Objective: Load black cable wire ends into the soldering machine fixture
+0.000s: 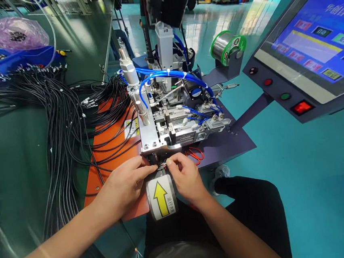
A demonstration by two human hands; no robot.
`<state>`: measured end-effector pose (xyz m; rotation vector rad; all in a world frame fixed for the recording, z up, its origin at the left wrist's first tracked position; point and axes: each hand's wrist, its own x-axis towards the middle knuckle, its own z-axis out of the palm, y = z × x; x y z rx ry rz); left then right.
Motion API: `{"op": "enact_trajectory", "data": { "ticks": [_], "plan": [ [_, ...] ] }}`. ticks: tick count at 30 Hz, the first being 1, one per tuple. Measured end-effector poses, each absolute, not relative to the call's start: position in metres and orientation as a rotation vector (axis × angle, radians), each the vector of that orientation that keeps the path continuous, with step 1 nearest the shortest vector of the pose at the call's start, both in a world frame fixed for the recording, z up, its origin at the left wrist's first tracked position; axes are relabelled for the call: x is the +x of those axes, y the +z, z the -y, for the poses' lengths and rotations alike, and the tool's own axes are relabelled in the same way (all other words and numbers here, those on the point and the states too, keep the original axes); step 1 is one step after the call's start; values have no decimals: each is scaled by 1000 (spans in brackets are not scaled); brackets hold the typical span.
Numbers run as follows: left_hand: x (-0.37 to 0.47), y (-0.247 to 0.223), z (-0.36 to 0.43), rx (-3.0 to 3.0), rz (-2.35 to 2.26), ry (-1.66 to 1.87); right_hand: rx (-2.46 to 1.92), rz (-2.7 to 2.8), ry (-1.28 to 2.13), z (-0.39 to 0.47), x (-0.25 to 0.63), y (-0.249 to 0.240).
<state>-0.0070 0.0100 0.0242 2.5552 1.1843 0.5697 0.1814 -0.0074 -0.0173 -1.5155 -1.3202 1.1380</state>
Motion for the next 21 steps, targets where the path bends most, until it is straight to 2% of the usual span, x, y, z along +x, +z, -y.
{"op": "enact_trajectory", "data": {
  "ticks": [21],
  "plan": [
    [-8,23,-9,2620,-1211,483,-1635,1290,1045,10,172,-17]
  ]
}}
